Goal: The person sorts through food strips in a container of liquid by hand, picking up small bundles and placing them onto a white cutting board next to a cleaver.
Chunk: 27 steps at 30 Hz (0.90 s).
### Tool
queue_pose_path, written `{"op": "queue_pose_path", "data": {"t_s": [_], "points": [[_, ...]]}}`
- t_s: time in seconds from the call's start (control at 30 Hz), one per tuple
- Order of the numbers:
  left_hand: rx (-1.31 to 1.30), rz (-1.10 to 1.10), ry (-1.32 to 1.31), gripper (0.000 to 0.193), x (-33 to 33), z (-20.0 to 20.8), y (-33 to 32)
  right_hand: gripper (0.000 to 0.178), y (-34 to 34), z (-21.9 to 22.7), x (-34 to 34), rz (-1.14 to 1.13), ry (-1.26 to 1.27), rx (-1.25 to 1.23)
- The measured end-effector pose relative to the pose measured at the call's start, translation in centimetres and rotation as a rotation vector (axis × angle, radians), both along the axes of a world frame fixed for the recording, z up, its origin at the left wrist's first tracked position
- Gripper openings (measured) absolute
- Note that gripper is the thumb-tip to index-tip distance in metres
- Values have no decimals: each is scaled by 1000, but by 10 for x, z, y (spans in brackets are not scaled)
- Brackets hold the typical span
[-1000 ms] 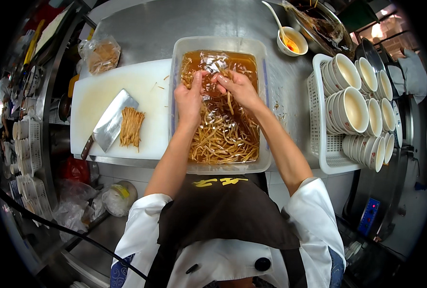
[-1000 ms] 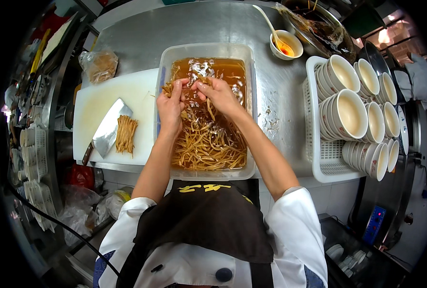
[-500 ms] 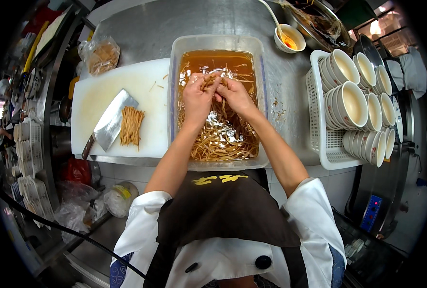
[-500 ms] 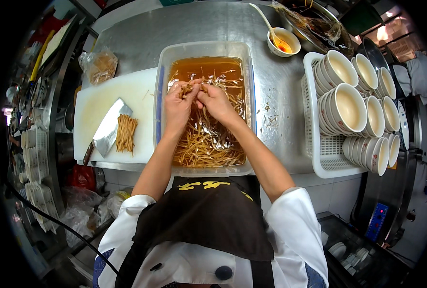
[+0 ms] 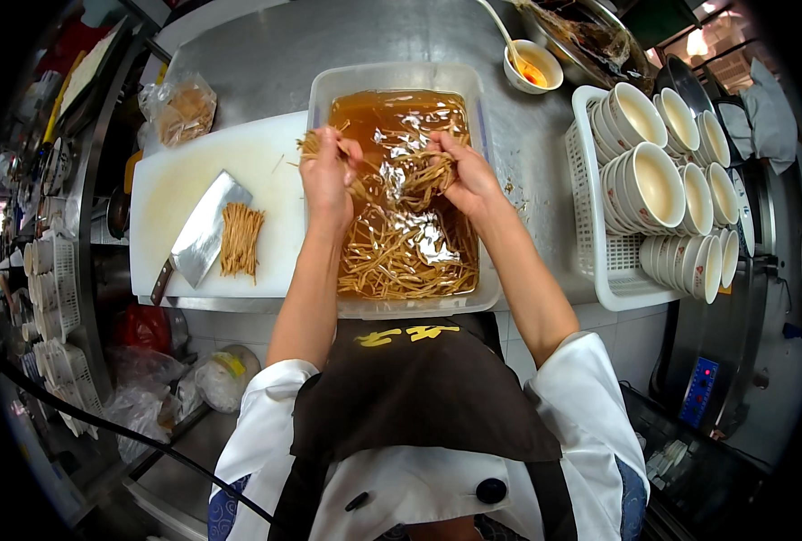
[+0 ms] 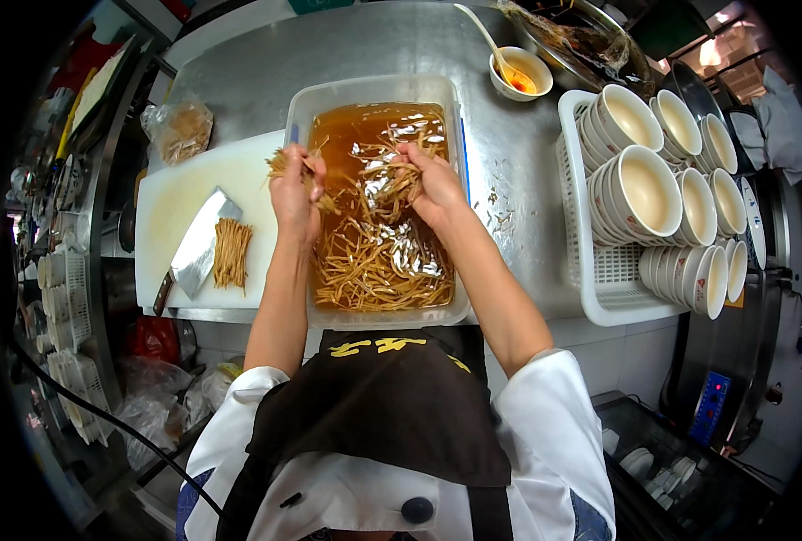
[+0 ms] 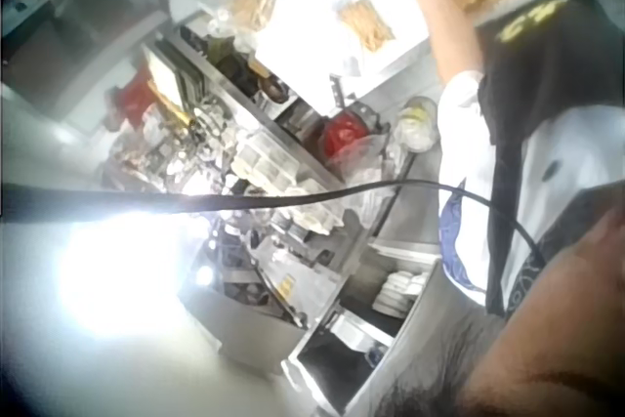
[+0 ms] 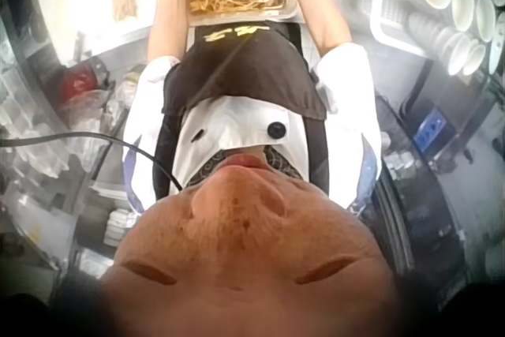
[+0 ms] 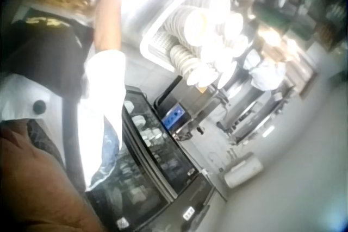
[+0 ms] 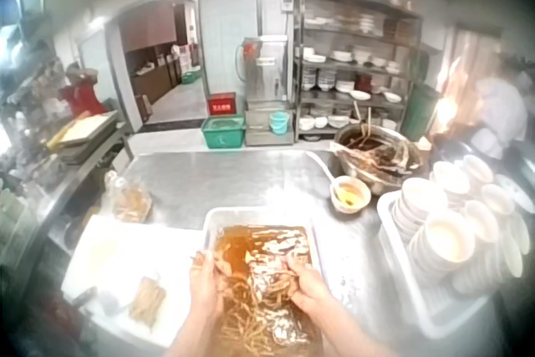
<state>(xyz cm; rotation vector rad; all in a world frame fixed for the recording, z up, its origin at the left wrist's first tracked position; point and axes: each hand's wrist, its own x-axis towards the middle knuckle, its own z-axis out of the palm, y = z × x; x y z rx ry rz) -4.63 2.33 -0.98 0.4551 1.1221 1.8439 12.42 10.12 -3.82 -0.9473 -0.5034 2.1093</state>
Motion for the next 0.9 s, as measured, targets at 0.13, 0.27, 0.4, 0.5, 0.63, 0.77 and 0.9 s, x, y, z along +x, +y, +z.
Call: {"op": "queue_pose_path", "data": {"t_s": [0.13,0.27,0.4,0.5,0.63,0.77,0.9], "points": [[-251,-167,135,19,12,-1,0,20,2,-8,5,-79,187,-104],[-322,-402,150,24,22,0,-1,20,-1,-8,2,-126,186,-84],[-404,-507,187,27,28,-1,-2,20,-10,7,-6,-167,115,-22],[-325,-408,-64,31,25,-2,0,20,-14,12,-7,-199,62,53],[-320,-303,-63,25,21,-4,0,23,-15,11,-9,-211,95,66],[-314,-238,81,15,27,-3,-1,25,-16,11,-10,-194,105,83],[-287,-229,134,14,31,2,-4,24,-19,15,-11,-159,93,85]]}}
